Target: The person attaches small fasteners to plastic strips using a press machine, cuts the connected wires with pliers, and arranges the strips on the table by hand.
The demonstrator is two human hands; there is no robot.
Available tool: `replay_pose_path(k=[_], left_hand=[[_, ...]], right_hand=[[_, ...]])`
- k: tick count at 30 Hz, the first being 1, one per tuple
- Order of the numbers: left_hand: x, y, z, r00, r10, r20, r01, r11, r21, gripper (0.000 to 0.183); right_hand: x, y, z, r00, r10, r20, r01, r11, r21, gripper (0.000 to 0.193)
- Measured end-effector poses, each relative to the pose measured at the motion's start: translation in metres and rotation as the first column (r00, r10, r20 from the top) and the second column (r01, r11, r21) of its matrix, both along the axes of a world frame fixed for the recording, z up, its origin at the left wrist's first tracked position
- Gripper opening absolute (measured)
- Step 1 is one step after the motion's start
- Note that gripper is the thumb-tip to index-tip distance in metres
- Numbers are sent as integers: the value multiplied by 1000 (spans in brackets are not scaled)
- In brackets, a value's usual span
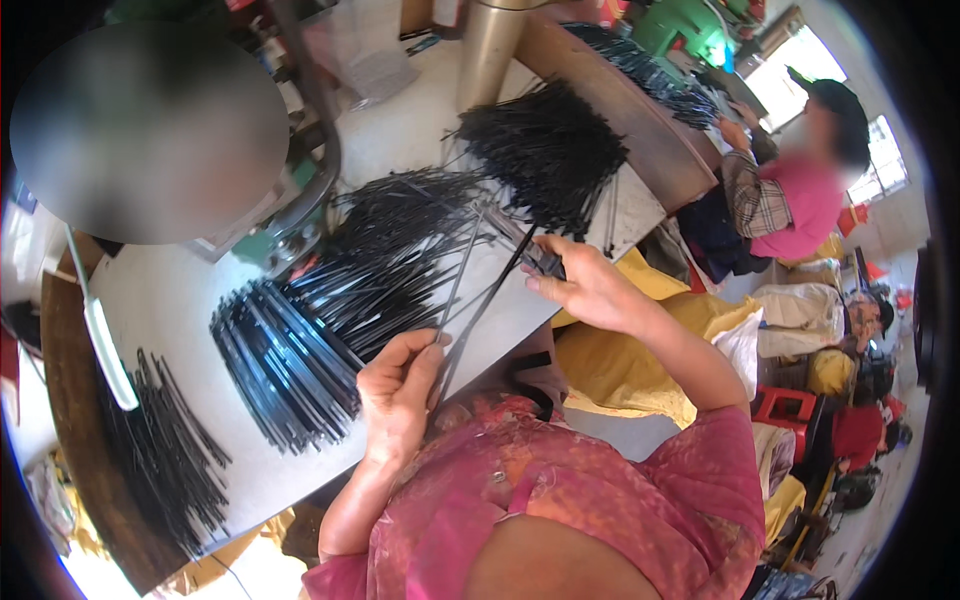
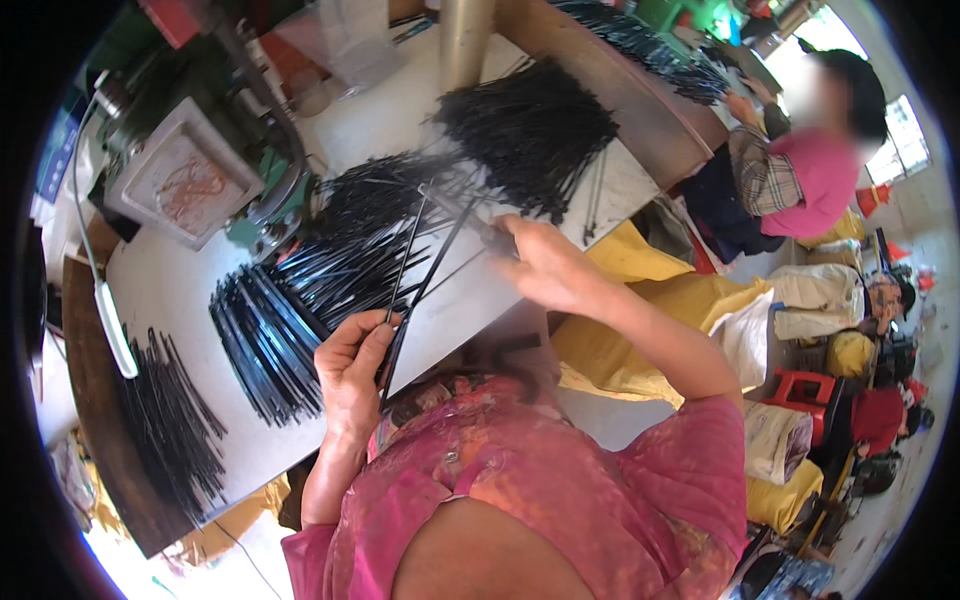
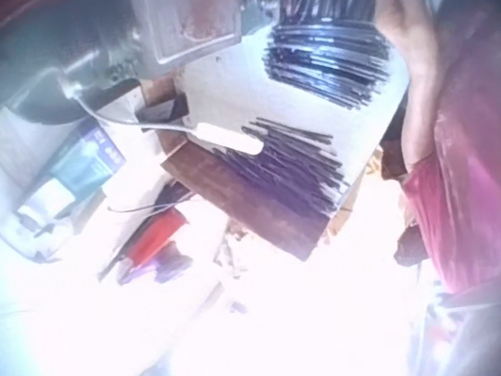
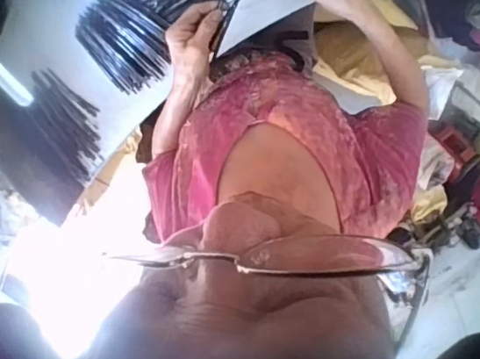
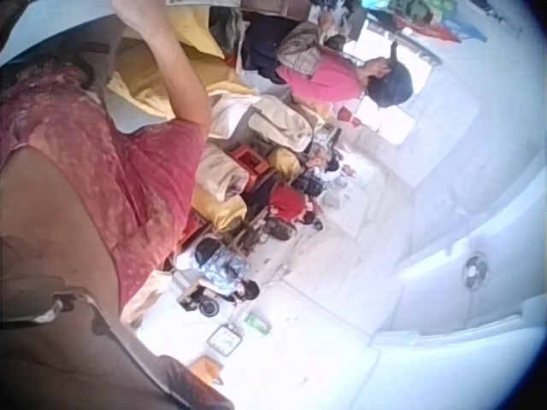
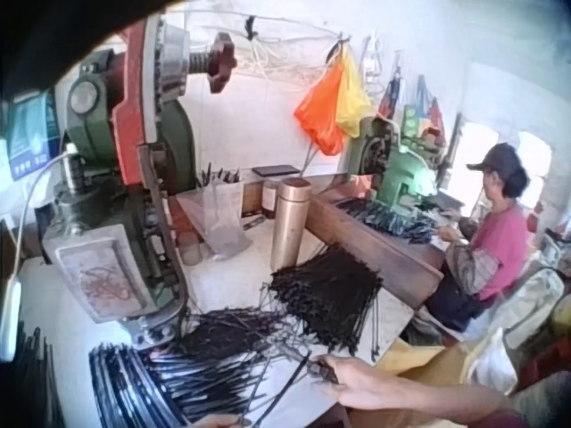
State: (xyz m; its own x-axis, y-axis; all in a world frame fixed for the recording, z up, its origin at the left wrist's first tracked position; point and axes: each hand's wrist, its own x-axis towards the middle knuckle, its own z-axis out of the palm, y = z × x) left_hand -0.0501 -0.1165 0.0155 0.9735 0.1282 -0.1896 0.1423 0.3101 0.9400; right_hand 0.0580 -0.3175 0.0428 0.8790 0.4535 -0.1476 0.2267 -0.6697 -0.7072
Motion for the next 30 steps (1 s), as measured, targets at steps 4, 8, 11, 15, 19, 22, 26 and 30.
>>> replay_pose_path(k=[4,8,11,15,19,22,26,30], left_hand=[[5,4,-7,998,-10,-68,8,999,-38,11],[5,17,-3,999,-2,-34,-2,991,-133,12],[5,29,-3,999,36,3,-35,987,-156,13],[3,40,-5,999,19,38,-13,987,-159,15],[6,42,-9,999,-22,46,30,982,-184,18],[1,39,-3,999,5,46,4,982,-186,20],[1,50,-5,994,-91,64,102,979,-179,22],[-3,61,-9,997,-80,7,80,986,-145,23]], right_hand=[[18,-31,-1,993,-115,-32,115,993,-12,35],[40,-92,-1,956,-53,287,100,983,-151,28],[46,-137,13,932,42,360,89,936,-340,28],[48,-173,-5,843,292,452,-16,853,-521,36],[66,-166,-19,847,405,345,-93,752,-652,28],[92,-144,-31,814,466,347,-95,696,-712,36],[119,-101,-26,828,454,329,-114,710,-695,36],[135,-92,-28,835,473,281,-134,670,-730,35]])
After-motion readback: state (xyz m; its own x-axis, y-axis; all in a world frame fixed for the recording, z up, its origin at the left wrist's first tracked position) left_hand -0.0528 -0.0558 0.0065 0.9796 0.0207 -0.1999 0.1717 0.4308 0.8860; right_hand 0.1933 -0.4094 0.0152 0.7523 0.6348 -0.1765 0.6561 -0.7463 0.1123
